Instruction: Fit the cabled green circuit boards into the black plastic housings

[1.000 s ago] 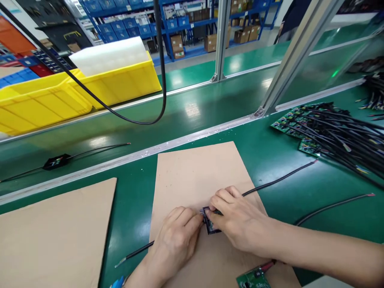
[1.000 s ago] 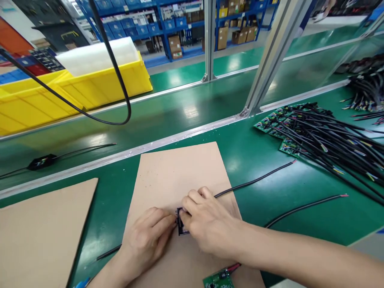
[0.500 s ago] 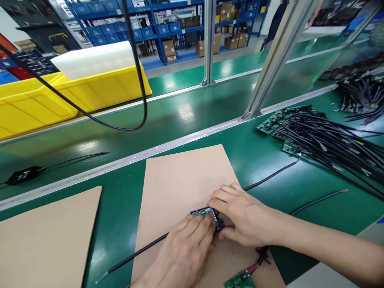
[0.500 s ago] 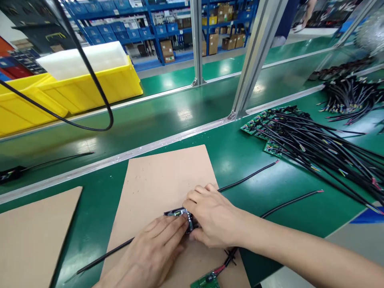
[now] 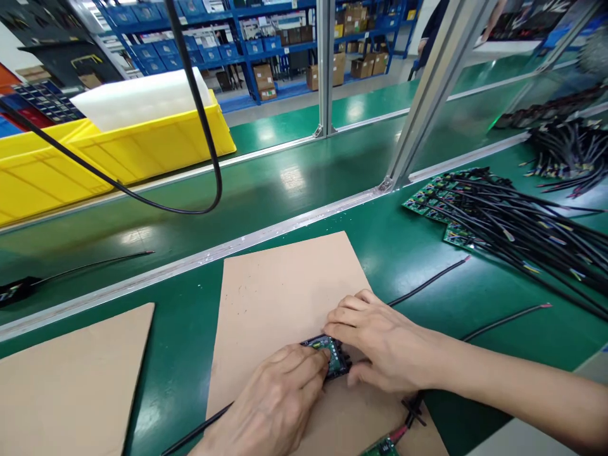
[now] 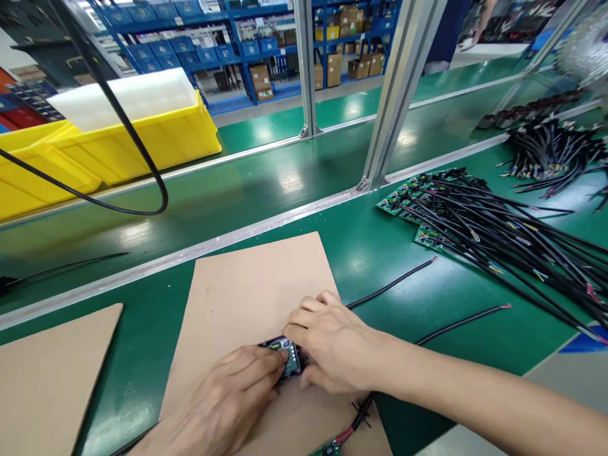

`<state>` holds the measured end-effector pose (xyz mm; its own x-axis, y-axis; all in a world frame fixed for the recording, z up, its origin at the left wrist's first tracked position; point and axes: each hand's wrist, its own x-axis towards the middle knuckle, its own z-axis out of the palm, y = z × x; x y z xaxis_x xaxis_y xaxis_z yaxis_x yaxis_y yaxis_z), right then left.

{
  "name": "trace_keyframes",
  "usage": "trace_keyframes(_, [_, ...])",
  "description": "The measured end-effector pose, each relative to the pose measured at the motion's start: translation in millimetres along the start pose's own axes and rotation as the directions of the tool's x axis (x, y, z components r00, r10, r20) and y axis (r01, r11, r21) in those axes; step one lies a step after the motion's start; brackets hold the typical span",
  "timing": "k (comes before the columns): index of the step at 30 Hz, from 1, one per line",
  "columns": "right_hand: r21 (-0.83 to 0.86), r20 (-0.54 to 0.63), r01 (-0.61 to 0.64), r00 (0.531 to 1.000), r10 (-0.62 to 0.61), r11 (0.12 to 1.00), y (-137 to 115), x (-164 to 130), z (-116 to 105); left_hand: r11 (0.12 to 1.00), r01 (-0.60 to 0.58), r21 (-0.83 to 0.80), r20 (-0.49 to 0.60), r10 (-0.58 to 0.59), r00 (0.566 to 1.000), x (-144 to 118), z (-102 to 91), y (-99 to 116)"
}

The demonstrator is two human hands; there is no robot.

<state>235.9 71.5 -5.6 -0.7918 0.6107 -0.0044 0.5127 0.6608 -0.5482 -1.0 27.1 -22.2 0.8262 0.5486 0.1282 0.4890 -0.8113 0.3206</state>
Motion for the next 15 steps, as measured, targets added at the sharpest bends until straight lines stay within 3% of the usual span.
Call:
trace_keyframes(4, [0.05,-0.032,-0.062,0.997,0.063,0.997,10,-11,-13,1.0,0.003,0.03,-0.05,-0.001,0.999,-5,10.8,1])
trace_keyframes(7, [0.028,0.009,-0.137,0.991,0.137,0.99,13,-12,-17,0.999,-0.007,0.05,-0.059,0.01,0.998,-7,13.3,1])
trace_keyframes(15, [-0.037,0.121,-0.178,0.976,0.181,0.983,1,-2,-19,0.996,0.027,0.085,0.005,-0.027,1.0,-5,7.6,5])
